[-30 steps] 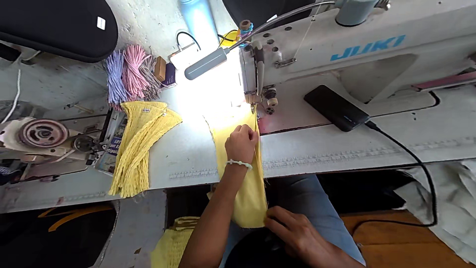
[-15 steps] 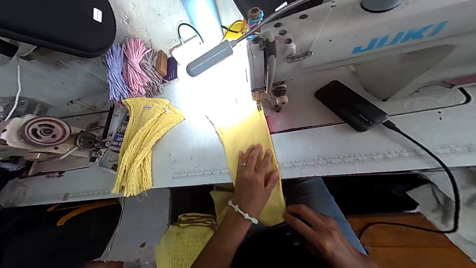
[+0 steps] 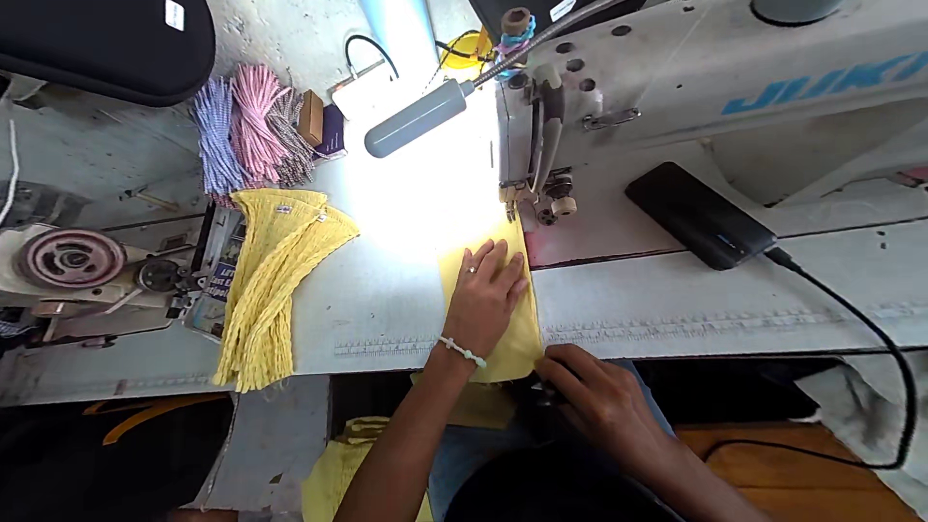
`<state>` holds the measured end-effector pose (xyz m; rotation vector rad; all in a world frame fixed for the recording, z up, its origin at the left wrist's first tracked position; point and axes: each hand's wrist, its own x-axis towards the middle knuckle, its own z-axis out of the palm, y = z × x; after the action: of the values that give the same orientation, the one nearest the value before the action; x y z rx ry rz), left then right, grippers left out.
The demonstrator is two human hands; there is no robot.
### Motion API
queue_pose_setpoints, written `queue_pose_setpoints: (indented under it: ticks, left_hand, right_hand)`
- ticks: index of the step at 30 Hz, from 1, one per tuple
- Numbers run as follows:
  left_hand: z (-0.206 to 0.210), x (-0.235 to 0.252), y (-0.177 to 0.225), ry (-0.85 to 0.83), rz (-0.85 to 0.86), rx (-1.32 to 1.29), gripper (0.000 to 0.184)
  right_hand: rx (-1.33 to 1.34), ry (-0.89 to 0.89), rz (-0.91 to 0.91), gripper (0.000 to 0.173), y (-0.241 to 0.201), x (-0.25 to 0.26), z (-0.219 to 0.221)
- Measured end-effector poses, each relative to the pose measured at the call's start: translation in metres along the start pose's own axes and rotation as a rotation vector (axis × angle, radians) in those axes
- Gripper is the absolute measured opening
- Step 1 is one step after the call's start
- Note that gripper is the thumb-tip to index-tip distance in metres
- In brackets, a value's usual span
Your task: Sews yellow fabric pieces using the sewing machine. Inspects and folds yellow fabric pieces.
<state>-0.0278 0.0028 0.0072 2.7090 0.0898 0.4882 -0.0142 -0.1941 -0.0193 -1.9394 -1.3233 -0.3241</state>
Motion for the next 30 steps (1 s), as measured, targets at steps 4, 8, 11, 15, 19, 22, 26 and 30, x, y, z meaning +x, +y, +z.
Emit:
queue_pose_setpoints:
  ticks: [4, 8, 11, 15, 19, 22, 26, 30]
  left_hand:
    - [-0.016, -0.016, 0.013, 0.185, -0.141, 0.099, 0.024]
    - [-0.043, -0.032, 0.005, 0.171, -0.557, 0.066, 0.031]
    - [-0.058, -0.022, 0.001, -0.025, -0.736, -0.016, 0.040]
    - [-0.063, -0.004, 0.006, -0.045, -0.780, -0.134, 0.031]
    - [-0.057, -0.009, 0.004, 0.145, -0.605, -0.091, 0.015]
    - [-0.058, -0.013, 0.002, 0.109, -0.539, -0.127, 0.022]
    - [-0.059, -0.019, -0.003, 0.101, -0.666, -0.206, 0.022]
    - [-0.055, -0.020, -0.001, 0.077, -0.716, -0.249, 0.031]
  right_hand:
    - [0.001, 0.019, 0.018, 0.011, 0.002, 0.006, 0.003]
    - [0.001, 0.059, 0.048, 0.011, 0.001, 0.002, 0.008]
    - [0.012, 0.054, 0.055, 0.011, 0.000, 0.003, 0.008]
    - [0.034, 0.053, 0.077, 0.010, 0.000, 0.004, 0.007]
    - [0.030, 0.062, 0.091, 0.010, -0.001, 0.003, 0.008]
    - [0.028, 0.063, 0.092, 0.010, -0.001, 0.003, 0.009]
    - [0.024, 0.061, 0.095, 0.010, 0.000, 0.004, 0.010]
    - [0.029, 0.053, 0.091, 0.010, 0.000, 0.004, 0.010]
